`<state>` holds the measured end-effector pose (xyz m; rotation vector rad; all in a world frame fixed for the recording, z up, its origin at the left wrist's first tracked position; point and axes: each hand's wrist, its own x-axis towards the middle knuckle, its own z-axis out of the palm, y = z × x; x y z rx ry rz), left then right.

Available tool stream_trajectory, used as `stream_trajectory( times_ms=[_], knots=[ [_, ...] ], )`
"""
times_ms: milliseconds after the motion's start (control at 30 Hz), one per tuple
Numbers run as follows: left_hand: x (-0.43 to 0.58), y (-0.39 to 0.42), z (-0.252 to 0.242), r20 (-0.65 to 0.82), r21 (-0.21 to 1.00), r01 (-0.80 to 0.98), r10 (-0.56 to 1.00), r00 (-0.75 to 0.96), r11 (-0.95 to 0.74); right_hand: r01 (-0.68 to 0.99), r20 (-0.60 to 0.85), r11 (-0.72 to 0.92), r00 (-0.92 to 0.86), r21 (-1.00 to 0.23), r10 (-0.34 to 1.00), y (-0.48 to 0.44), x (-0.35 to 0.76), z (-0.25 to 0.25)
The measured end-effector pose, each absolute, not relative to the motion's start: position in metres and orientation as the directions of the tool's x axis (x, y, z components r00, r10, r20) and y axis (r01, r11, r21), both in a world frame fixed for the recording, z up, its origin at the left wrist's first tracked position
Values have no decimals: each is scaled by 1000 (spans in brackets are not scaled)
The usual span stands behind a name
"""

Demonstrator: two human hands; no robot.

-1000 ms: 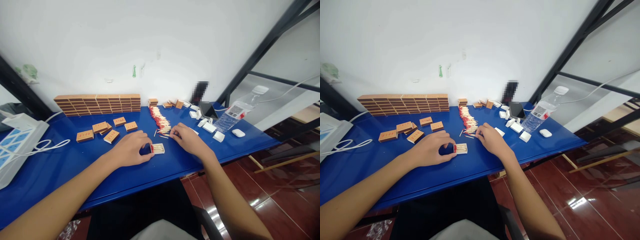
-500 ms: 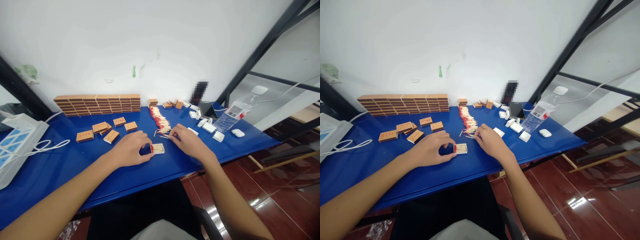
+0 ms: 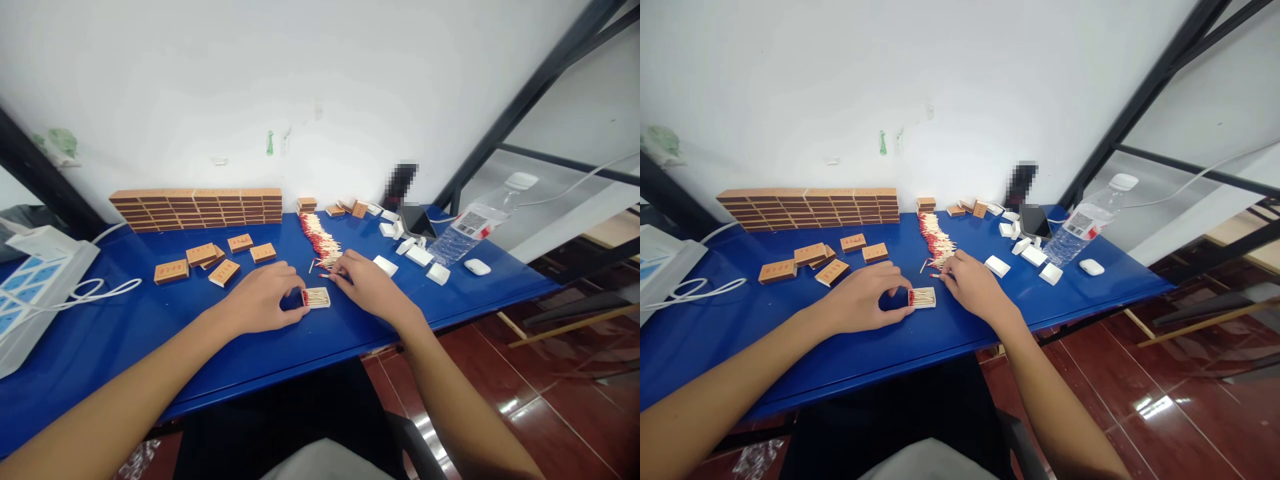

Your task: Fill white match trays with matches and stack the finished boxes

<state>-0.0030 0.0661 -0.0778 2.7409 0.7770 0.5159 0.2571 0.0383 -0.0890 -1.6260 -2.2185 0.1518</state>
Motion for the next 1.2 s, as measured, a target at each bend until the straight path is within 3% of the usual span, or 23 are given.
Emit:
stream_trajectory(
  times_ms=[733,1200],
  knots=[
    [-3,65,-77,272,322,452,538,798,-832,902,202,290,-234,-320,951,41,273,-87],
    [-3,66,-77,271,323,453,539,797,-831,865,180,298,-244,-404,953,31,267,-87]
  ],
)
